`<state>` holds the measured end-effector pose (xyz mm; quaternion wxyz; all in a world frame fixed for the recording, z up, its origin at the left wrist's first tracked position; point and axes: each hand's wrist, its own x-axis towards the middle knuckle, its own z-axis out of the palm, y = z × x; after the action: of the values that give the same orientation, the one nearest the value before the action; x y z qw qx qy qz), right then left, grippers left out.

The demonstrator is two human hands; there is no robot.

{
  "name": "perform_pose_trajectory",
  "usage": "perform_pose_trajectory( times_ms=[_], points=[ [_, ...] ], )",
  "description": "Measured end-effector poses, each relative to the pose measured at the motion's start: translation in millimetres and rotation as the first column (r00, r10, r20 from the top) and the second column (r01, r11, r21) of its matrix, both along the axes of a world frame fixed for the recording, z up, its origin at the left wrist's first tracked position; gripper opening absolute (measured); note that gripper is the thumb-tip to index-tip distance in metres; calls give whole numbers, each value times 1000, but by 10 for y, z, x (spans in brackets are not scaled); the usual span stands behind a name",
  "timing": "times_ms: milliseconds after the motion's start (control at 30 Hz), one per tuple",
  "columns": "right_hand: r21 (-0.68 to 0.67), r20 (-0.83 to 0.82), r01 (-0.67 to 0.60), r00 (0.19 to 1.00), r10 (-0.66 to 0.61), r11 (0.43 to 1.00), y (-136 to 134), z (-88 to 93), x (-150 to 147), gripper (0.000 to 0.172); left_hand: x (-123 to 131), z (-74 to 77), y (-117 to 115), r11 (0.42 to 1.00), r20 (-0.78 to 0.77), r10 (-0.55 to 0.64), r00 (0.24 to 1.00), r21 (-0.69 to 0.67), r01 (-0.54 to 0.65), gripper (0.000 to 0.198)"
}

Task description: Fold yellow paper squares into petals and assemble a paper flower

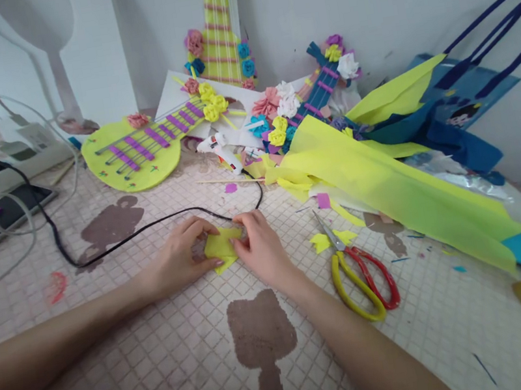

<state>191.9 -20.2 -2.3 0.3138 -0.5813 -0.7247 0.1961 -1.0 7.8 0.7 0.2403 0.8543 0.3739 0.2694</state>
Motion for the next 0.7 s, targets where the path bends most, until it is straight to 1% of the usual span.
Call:
perform_pose_trajectory(
  times_ms=[100,200,300,400,467,567,633,667,700],
  points=[
    [13,56,12,998,-13,1000,43,-9,-30,29,2,19,0,1000,20,-11,1000,-21,11,31],
    [-18,34,32,999,-31,999,68,-13,-33,27,-3,9,-1,999,45,-15,999,-45,17,34],
    [-102,-65,35,997,-42,994,70,5,0,21,-13,-21,8,998,102,-5,995,-60,11,44],
    [-172,-262,8,964,-53,985,49,41,43,9,-23,-32,21,991,175,38,984,-137,-14,48],
    [-193,-440,-9,895,-78,981,25,69,56,7,-25,-15,22,971,238,65,969,-240,-6,43],
    [-236,-680,-37,720,-138,971,-11,94,35,12,-19,29,10,921,328,31,944,-376,100,35],
    [-255,-774,-63,611,-165,965,-29,95,8,14,-13,50,-1,893,332,18,943,-430,134,28],
    [-257,-800,-76,576,-168,963,-35,92,-4,14,-10,55,-4,883,316,30,948,-453,123,24],
    [-260,-813,-91,558,-167,961,-41,88,-12,15,-10,58,-4,874,301,50,952,-474,104,22]
  ],
)
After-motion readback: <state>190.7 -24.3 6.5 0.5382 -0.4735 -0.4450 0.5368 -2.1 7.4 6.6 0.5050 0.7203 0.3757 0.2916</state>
